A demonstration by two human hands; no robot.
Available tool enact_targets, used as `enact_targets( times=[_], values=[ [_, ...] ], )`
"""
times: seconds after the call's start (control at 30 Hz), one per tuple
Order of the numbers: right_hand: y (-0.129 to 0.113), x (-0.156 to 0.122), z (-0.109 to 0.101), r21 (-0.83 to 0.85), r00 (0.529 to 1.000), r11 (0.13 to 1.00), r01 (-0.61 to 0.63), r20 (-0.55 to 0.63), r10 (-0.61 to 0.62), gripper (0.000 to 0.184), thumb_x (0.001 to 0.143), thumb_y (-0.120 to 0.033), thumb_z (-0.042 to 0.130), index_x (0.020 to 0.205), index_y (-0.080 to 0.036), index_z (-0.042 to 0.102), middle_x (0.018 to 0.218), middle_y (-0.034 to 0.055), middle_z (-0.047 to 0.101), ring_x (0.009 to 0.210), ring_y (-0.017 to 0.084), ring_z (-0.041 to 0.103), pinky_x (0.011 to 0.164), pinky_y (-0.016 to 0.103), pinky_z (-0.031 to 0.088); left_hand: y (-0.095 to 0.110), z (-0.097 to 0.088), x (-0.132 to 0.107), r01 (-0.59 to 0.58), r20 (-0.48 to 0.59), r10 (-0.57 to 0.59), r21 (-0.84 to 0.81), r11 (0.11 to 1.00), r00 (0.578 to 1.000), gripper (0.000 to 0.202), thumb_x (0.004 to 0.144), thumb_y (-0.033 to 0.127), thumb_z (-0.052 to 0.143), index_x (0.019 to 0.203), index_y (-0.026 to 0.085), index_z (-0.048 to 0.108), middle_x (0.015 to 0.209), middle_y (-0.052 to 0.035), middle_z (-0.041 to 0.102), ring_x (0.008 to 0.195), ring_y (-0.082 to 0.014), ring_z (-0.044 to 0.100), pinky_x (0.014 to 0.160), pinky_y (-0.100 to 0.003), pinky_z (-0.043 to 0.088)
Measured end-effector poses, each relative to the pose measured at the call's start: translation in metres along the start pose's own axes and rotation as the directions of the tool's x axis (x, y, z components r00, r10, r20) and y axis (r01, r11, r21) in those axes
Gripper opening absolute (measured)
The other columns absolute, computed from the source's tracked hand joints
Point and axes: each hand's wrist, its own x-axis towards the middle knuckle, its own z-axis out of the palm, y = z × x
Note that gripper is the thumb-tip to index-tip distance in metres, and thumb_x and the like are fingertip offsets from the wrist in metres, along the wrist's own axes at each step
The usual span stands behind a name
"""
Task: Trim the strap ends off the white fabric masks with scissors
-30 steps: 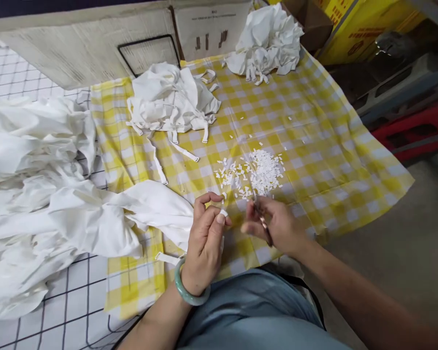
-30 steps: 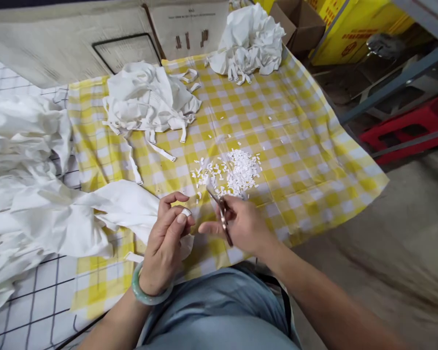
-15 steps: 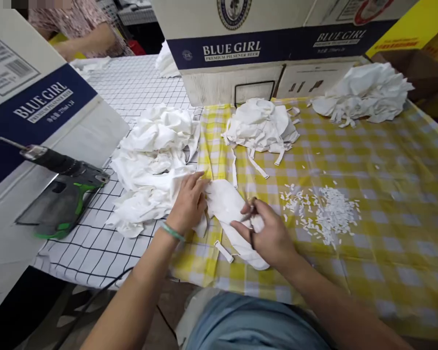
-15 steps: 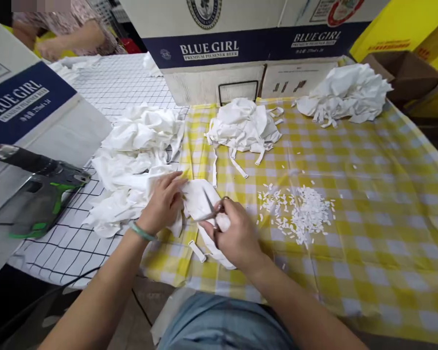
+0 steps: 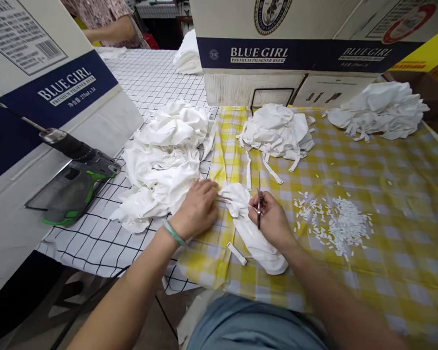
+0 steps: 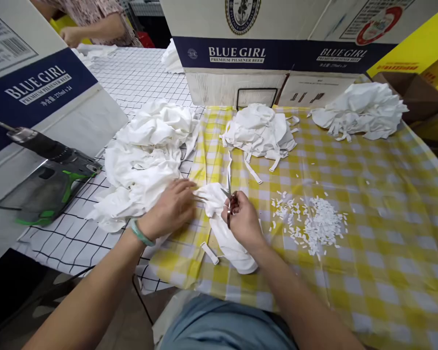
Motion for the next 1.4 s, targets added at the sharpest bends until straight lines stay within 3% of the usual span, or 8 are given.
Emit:
enact_targets(
  times=[0.13, 0.3, 0.43, 0.63, 0.9, 0.97, 1.17, 1.4],
  values=[
    [-0.004, -0.004, -0.006, 0.047, 1.0, 0.999, -0.007, -0.024, 0.008, 0.024, 0.07, -0.031, 0.064, 0.08, -0.023, 0.044, 0.082, 0.0015, 0.06, 0.071, 0.015, 0.058, 0.068, 0.03, 0.05, 0.027, 0.0, 0.004, -0.006, 0.021, 0.008, -0.096, 0.995, 1.0, 0.021, 0.091, 0.017, 0.047, 0.074, 0.016, 0.059, 0.082, -0.0083, 0.064, 0.077, -0.0203, 0.061, 0.079, -0.038, 0.052],
    [-0.022, -0.027, -0.004, 0.023, 0.951, 0.951, 0.307, 0.01, -0.308, 0.037, 0.072, -0.026, 0.075, 0.095, -0.024, 0.047, 0.113, 0.0067, 0.059, 0.108, 0.022, 0.057, 0.098, 0.038, 0.043, 0.057, -0.027, -0.012, -0.094, -0.234, 0.031, -0.264, 0.96, 0.972, 0.016, 0.093, 0.013, 0.048, 0.098, 0.015, 0.063, 0.085, -0.0072, 0.066, 0.075, -0.0155, 0.062, 0.066, -0.026, 0.048],
    [-0.028, -0.035, 0.005, 0.103, 0.945, 0.942, 0.319, 0.036, -0.324, 0.028, 0.074, -0.016, 0.07, 0.096, -0.022, 0.054, 0.099, 0.0039, 0.061, 0.094, 0.019, 0.061, 0.087, 0.032, 0.048, 0.081, -0.04, -0.025, -0.031, -0.25, -0.111, -0.503, 0.863, 0.962, 0.014, 0.088, 0.01, 0.052, 0.091, 0.015, 0.064, 0.079, -0.0048, 0.065, 0.071, -0.0135, 0.058, 0.066, -0.024, 0.045],
    [-0.036, -0.029, -0.01, 0.243, 0.979, 0.951, 0.191, 0.027, -0.203, 0.01, 0.076, -0.016, 0.064, 0.082, -0.02, 0.057, 0.08, -0.0003, 0.056, 0.077, 0.014, 0.055, 0.07, 0.025, 0.045, 0.079, -0.041, -0.033, 0.418, 0.403, -0.135, -0.903, 0.103, 0.905, 0.011, 0.083, 0.023, 0.064, 0.08, 0.015, 0.058, 0.074, -0.0014, 0.058, 0.07, -0.0121, 0.053, 0.065, -0.022, 0.043],
    [-0.051, -0.031, -0.015, 0.278, 0.939, 0.9, 0.337, -0.028, -0.343, 0.017, 0.076, -0.012, 0.062, 0.083, -0.024, 0.052, 0.083, -0.0007, 0.058, 0.078, 0.015, 0.058, 0.071, 0.028, 0.047, 0.099, -0.017, -0.032, 0.677, 0.557, 0.396, -0.513, -0.528, 0.73, 0.052, 0.086, 0.052, 0.05, 0.104, 0.006, 0.068, 0.101, -0.0176, 0.069, 0.083, -0.023, 0.066, 0.081, -0.036, 0.049],
    [-0.05, -0.031, -0.017, 0.26, 0.928, 0.894, 0.365, -0.031, -0.37, 0.018, 0.075, -0.01, 0.061, 0.083, -0.024, 0.052, 0.083, -0.0005, 0.058, 0.078, 0.015, 0.058, 0.07, 0.028, 0.047, 0.109, -0.009, -0.032, 0.615, 0.525, 0.361, -0.466, -0.636, 0.771, 0.041, 0.086, 0.043, 0.056, 0.101, 0.007, 0.069, 0.087, -0.0118, 0.069, 0.072, -0.0173, 0.065, 0.08, -0.034, 0.051],
    [-0.038, -0.034, -0.021, 0.305, 0.93, 0.88, 0.363, -0.056, -0.364, 0.017, 0.076, -0.016, 0.064, 0.082, -0.022, 0.05, 0.082, -0.0001, 0.056, 0.077, 0.015, 0.058, 0.072, 0.029, 0.048, 0.109, -0.002, -0.041, 0.38, 0.492, 0.025, -0.639, -0.669, 0.87, 0.009, 0.086, 0.016, 0.061, 0.09, 0.011, 0.068, 0.078, -0.0039, 0.064, 0.063, -0.0093, 0.059, 0.065, -0.023, 0.053],
    [-0.044, -0.036, -0.01, 0.445, 0.921, 0.831, 0.333, 0.037, -0.388, 0.019, 0.076, -0.015, 0.069, 0.082, -0.023, 0.053, 0.086, 0.0003, 0.06, 0.084, 0.017, 0.061, 0.08, 0.032, 0.05, 0.122, 0.004, -0.041, 0.585, 0.394, 0.449, -0.365, -0.724, 0.802, 0.057, 0.09, 0.051, 0.044, 0.105, 0.002, 0.069, 0.078, -0.0132, 0.07, 0.065, -0.019, 0.067, 0.074, -0.035, 0.054]
  ],
)
